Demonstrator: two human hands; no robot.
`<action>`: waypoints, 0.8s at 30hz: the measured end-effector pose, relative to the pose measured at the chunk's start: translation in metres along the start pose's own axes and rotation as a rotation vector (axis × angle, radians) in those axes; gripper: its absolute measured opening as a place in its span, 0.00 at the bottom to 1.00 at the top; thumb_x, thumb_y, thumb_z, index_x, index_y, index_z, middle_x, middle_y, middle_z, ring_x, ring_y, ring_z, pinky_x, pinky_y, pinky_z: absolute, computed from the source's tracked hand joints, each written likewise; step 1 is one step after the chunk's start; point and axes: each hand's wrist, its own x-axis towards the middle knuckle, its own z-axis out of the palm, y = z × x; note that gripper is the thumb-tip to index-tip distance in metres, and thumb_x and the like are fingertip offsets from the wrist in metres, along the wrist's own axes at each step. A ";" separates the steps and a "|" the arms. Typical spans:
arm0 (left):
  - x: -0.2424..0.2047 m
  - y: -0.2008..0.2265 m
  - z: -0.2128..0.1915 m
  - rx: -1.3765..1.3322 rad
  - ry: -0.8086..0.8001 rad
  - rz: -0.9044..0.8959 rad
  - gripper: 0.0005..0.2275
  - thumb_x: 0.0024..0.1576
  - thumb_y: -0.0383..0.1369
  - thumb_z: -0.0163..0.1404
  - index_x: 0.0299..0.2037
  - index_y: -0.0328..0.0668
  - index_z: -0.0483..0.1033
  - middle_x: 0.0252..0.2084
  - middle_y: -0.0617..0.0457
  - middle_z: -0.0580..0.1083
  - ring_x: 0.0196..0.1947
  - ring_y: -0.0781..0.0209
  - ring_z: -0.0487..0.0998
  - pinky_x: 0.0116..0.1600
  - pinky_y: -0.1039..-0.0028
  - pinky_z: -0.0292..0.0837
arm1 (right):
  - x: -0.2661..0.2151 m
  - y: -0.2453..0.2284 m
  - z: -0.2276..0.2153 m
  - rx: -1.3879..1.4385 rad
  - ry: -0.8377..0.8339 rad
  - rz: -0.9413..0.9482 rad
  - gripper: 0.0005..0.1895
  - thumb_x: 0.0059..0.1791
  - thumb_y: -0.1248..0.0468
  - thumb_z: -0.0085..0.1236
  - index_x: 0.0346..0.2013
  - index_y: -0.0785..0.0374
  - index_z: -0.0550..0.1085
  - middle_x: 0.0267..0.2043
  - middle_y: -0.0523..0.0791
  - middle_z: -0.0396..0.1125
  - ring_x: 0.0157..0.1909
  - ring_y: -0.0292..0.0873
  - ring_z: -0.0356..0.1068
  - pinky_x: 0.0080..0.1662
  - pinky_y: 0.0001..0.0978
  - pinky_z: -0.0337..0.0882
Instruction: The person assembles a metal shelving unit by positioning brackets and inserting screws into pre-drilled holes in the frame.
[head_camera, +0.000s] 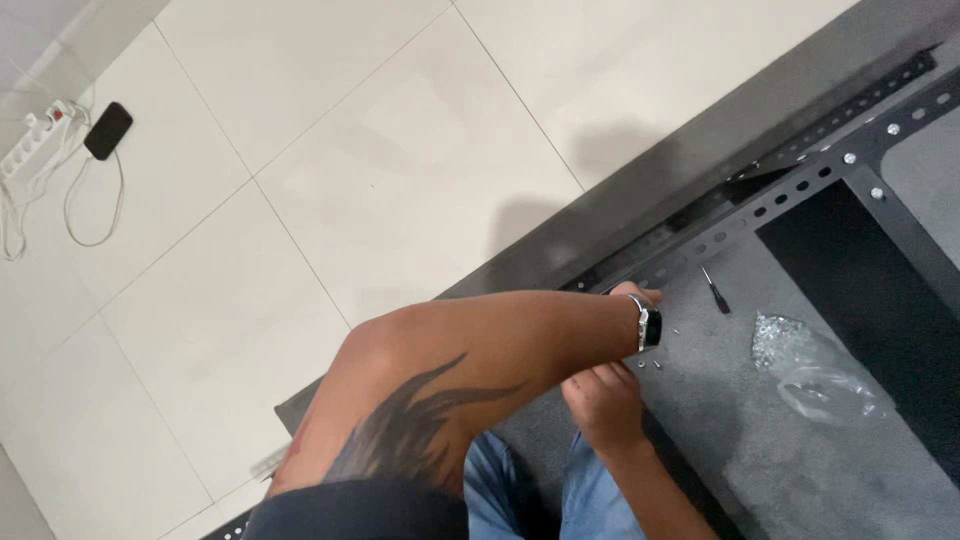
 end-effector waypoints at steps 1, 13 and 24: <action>0.001 0.000 0.001 -0.004 0.015 -0.003 0.32 0.75 0.34 0.34 0.85 0.69 0.30 0.91 0.45 0.52 0.90 0.37 0.52 0.84 0.44 0.58 | -0.002 0.003 0.000 -0.046 -0.011 -0.055 0.20 0.50 0.75 0.68 0.20 0.54 0.70 0.25 0.44 0.64 0.33 0.51 0.69 0.42 0.45 0.73; -0.006 0.010 -0.007 -0.036 0.171 -0.041 0.24 0.73 0.36 0.35 0.79 0.64 0.46 0.86 0.44 0.61 0.87 0.38 0.60 0.84 0.45 0.59 | 0.009 -0.037 0.010 -0.064 0.014 0.378 0.11 0.51 0.67 0.73 0.26 0.53 0.80 0.31 0.40 0.69 0.46 0.55 0.75 0.56 0.60 0.72; 0.026 0.036 -0.025 0.013 0.283 -0.032 0.20 0.71 0.38 0.35 0.74 0.59 0.60 0.81 0.44 0.70 0.84 0.39 0.67 0.83 0.47 0.61 | 0.044 -0.057 0.000 -0.015 0.019 1.132 0.04 0.50 0.64 0.70 0.30 0.53 0.87 0.35 0.45 0.73 0.45 0.67 0.79 0.55 0.69 0.75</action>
